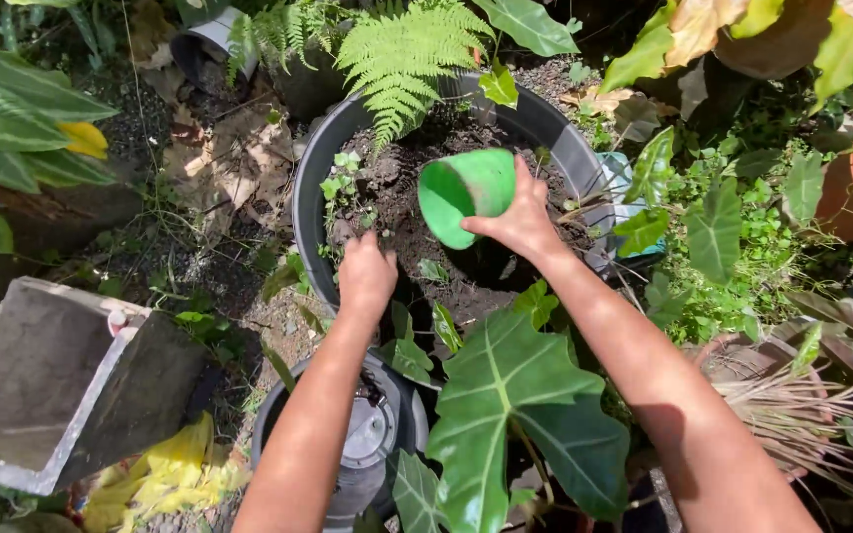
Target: The person is repotting a plant into a larger pot with fresh soil in a garden environment.
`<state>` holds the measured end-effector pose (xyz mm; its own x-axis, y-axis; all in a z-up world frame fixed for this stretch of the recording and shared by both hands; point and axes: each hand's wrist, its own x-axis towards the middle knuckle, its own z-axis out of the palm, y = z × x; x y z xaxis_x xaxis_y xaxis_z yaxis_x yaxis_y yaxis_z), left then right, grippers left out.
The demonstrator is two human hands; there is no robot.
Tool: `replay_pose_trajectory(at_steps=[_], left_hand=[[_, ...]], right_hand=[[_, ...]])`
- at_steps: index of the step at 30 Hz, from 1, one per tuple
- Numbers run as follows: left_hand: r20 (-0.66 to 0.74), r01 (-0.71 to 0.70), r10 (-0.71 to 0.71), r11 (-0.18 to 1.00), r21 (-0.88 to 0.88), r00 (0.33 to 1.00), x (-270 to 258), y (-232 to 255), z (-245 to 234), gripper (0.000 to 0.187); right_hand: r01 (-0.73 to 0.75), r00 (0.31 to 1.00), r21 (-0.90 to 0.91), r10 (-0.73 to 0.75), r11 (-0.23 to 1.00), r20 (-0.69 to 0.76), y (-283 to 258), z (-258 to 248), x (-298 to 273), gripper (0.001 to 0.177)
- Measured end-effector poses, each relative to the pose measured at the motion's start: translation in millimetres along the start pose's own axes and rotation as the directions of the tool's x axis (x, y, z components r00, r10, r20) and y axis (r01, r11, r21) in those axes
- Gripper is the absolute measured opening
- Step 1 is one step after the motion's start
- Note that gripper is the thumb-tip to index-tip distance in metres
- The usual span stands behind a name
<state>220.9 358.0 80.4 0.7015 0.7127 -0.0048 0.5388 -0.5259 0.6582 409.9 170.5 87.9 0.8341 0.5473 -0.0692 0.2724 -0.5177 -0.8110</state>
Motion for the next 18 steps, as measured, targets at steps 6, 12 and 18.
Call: replay_pose_trajectory(at_steps=[6, 12, 18], left_hand=[[0.242, 0.074, -0.195, 0.899, 0.432, 0.951, 8, -44, 49, 0.051], [0.23, 0.024, -0.189, 0.819, 0.574, 0.955, 4, -58, 57, 0.047], [0.192, 0.015, -0.126, 0.869, 0.495, 0.973, 8, -72, 70, 0.045]], right_hand=[[0.277, 0.933, -0.51, -0.356, 0.814, -0.061, -43, 28, 32, 0.145], [0.35, 0.91, -0.716, -0.401, 0.605, 0.106, -9, 55, 33, 0.139], [0.152, 0.988, -0.582, -0.14, 0.799, 0.065, -15, 69, 8, 0.15]])
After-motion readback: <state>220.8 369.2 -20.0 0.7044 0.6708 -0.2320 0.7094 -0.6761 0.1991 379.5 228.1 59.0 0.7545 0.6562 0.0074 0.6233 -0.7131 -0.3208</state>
